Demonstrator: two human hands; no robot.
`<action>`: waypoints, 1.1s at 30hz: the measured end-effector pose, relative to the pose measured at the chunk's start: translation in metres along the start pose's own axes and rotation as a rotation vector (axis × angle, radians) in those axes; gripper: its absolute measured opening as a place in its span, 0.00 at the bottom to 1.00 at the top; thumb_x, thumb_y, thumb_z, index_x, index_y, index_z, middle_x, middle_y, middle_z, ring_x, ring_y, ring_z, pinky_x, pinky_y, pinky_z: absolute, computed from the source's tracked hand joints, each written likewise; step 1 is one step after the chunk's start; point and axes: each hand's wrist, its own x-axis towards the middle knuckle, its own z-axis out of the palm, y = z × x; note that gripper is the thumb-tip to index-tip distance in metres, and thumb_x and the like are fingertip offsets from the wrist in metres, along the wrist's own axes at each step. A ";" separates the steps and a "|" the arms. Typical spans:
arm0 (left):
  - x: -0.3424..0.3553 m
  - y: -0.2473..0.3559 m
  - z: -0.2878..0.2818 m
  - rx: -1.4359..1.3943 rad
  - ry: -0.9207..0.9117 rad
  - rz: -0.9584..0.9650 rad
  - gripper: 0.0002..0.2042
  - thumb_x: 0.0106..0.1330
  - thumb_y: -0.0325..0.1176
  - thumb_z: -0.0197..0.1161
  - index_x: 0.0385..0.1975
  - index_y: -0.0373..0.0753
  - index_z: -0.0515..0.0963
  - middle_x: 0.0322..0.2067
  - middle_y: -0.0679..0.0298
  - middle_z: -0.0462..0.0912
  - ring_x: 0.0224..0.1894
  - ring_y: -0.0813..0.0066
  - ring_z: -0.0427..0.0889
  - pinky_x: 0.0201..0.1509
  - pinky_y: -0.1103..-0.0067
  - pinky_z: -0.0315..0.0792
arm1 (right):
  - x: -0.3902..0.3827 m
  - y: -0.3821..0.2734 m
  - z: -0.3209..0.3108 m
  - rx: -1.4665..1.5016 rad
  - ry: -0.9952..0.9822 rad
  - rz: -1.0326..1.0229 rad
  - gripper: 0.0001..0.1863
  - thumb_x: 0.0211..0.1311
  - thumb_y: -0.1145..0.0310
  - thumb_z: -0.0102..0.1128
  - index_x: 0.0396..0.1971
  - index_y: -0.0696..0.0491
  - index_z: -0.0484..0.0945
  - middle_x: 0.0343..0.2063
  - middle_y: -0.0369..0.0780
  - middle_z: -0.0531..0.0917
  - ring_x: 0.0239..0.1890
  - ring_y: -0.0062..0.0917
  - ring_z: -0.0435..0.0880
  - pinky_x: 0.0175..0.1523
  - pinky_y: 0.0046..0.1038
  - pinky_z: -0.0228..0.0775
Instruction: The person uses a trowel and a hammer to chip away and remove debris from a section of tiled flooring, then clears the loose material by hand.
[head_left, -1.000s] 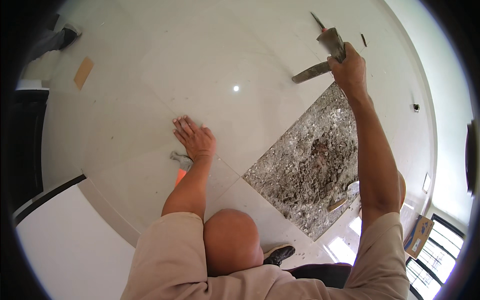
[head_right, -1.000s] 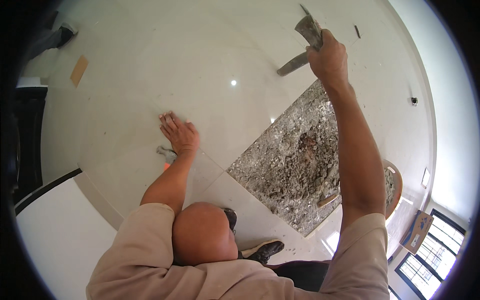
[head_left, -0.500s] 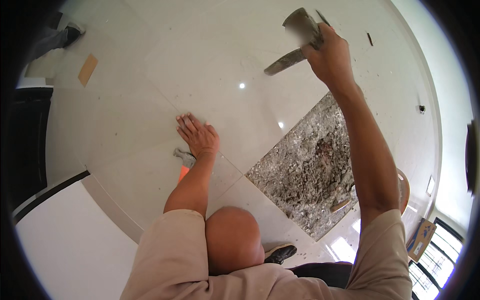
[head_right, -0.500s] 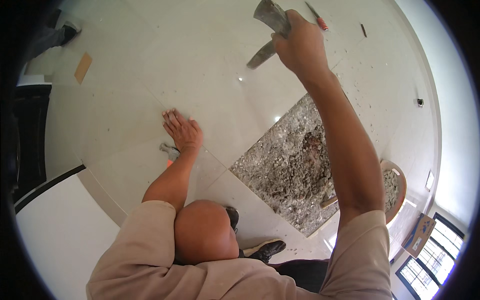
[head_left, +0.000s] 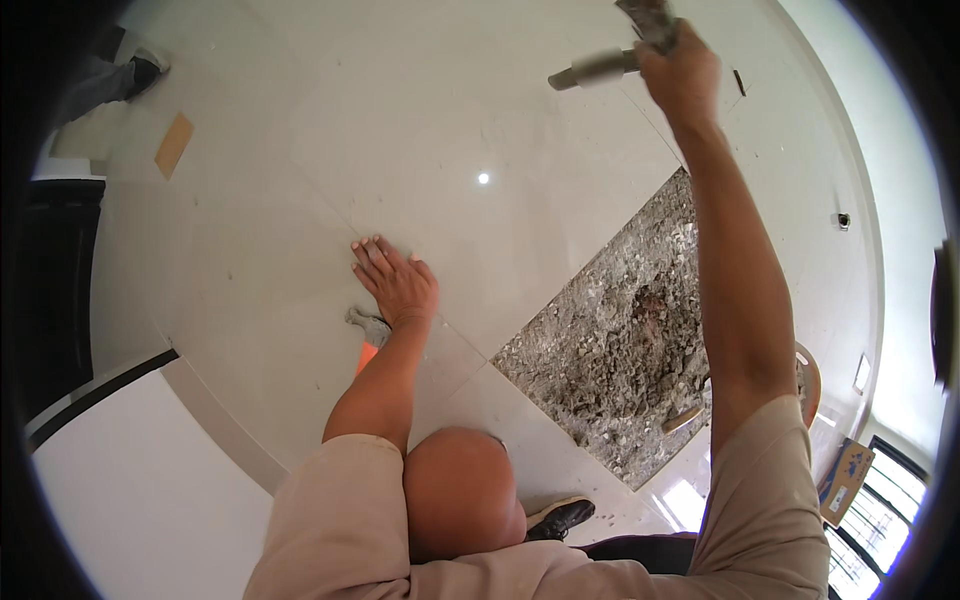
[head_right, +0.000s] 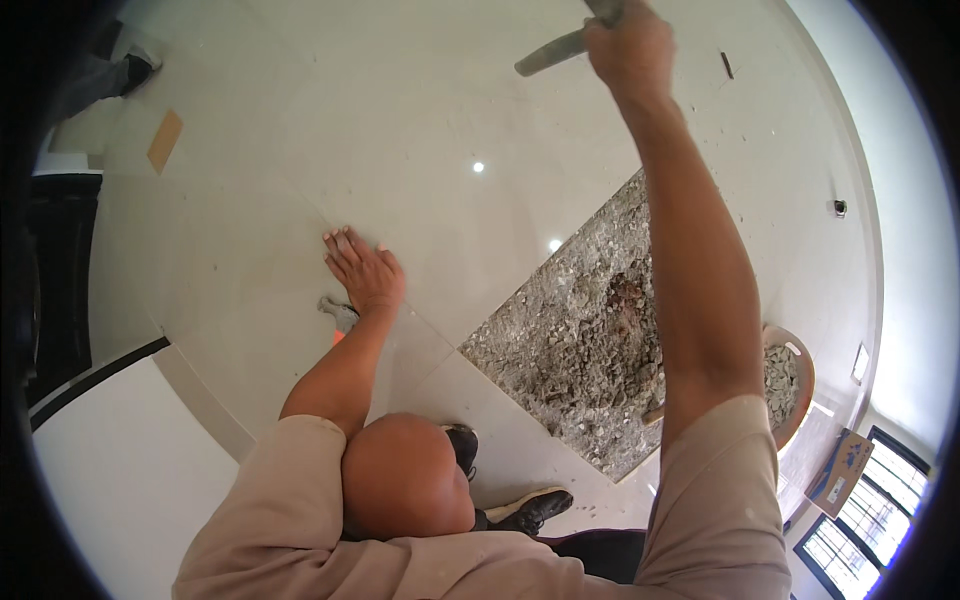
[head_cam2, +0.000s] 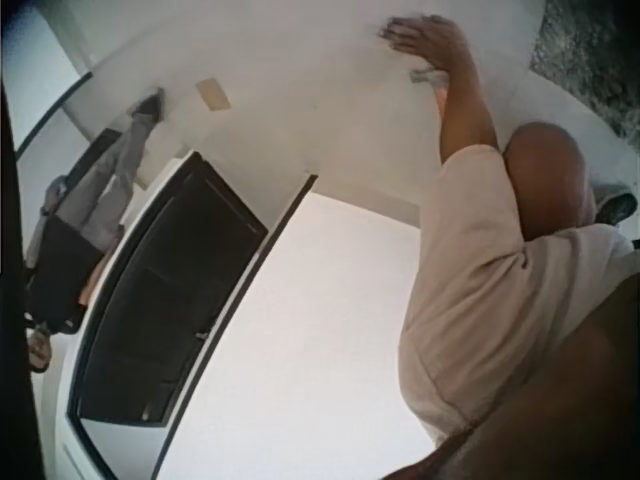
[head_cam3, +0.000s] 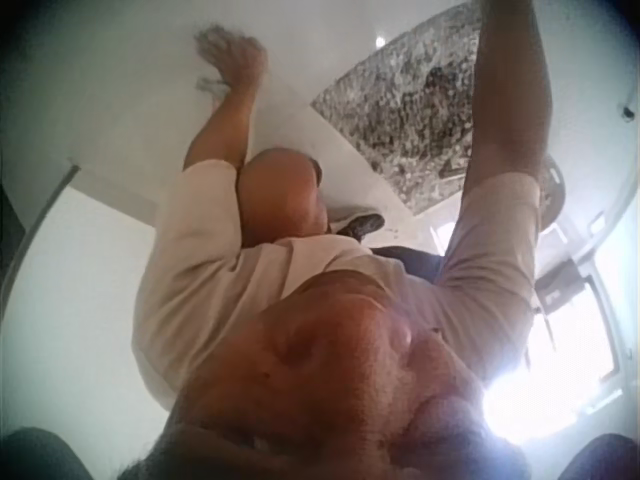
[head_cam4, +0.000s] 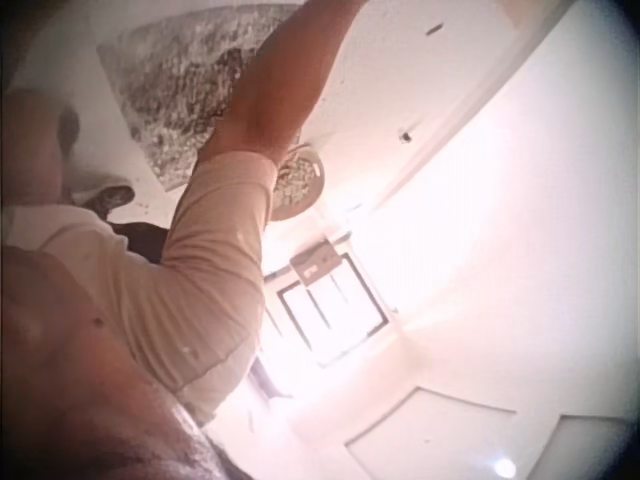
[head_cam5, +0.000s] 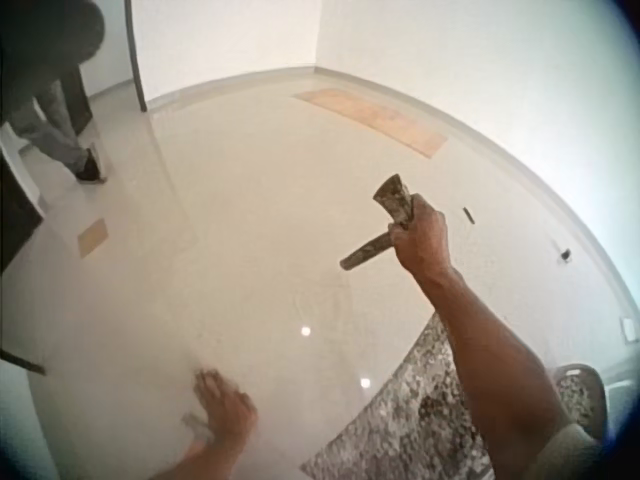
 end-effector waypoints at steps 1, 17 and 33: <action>-0.001 0.007 0.001 -0.019 0.004 0.006 0.35 0.75 0.44 0.44 0.74 0.25 0.45 0.76 0.48 0.43 0.80 0.50 0.33 0.81 0.56 0.34 | 0.007 0.015 0.016 -0.116 0.017 -0.051 0.17 0.55 0.60 0.68 0.36 0.58 0.79 0.29 0.49 0.87 0.35 0.44 0.87 0.45 0.42 0.77; -0.004 0.003 0.000 -0.036 0.056 0.005 0.34 0.75 0.42 0.45 0.73 0.25 0.47 0.74 0.48 0.47 0.80 0.50 0.36 0.81 0.56 0.37 | -0.008 0.036 -0.025 -0.128 -0.217 0.032 0.14 0.52 0.67 0.63 0.39 0.56 0.80 0.34 0.51 0.87 0.41 0.52 0.85 0.48 0.46 0.77; -0.005 0.003 0.006 -0.018 0.118 0.041 0.34 0.74 0.43 0.43 0.72 0.23 0.49 0.74 0.48 0.48 0.80 0.50 0.38 0.81 0.55 0.37 | -0.112 0.003 -0.060 -0.087 -0.303 0.003 0.11 0.52 0.72 0.65 0.34 0.58 0.76 0.27 0.53 0.84 0.35 0.53 0.84 0.42 0.47 0.77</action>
